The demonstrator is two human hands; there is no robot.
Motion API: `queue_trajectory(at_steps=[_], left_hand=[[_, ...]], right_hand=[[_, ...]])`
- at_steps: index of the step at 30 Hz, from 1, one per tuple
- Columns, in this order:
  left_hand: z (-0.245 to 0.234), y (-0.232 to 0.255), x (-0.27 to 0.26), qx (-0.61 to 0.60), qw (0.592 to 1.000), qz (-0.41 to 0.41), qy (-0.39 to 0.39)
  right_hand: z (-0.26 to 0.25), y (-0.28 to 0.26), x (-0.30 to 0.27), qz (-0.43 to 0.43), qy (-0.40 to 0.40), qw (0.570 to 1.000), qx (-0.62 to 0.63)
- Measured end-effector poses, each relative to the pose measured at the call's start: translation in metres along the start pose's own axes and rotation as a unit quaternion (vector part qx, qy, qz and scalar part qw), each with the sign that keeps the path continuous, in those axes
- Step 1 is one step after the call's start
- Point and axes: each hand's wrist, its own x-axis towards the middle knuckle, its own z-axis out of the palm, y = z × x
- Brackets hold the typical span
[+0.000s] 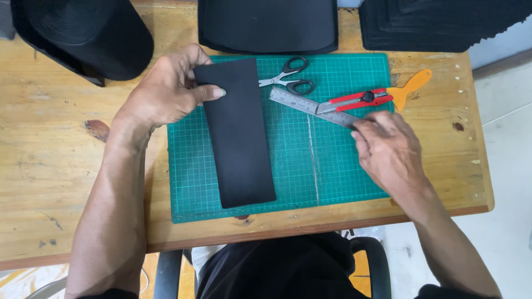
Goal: Measure and cut black material using a ruler, utility knife, and scissors on a cutting mat
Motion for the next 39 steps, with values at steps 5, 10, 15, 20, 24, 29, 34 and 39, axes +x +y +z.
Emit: queue_trajectory(at_steps=[5,10,15,20,24,29,34,39], left_hand=[[-0.005,-0.004,0.001,-0.008,0.999,0.034,0.036],[-0.005,-0.01,0.005,-0.079,0.992,0.091,0.042],[0.003,-0.011,0.008,-0.145,0.98,0.125,0.051],[0.002,-0.013,0.01,-0.214,0.966,0.121,0.08],[-0.008,-0.003,0.004,-0.33,0.936,0.099,0.069],[-0.015,0.042,-0.011,-0.291,0.951,-0.103,0.01],[-0.015,0.023,-0.009,-0.011,0.99,-0.138,-0.04],[-0.015,-0.005,-0.001,0.058,0.996,0.049,-0.046]], right_hand=[[0.01,-0.015,0.032,-0.038,-0.043,0.993,0.099],[0.015,-0.02,0.048,-0.049,0.0,0.998,0.032],[-0.006,-0.042,0.064,0.033,-0.092,0.913,0.397],[0.001,-0.052,0.072,0.146,-0.156,0.88,0.424],[-0.005,-0.056,0.079,0.002,0.158,0.934,0.321],[-0.002,-0.062,0.074,-0.189,0.263,0.937,0.128],[0.003,-0.078,0.068,-0.275,0.198,0.923,0.183],[0.007,-0.077,0.067,-0.278,0.082,0.901,0.322]])
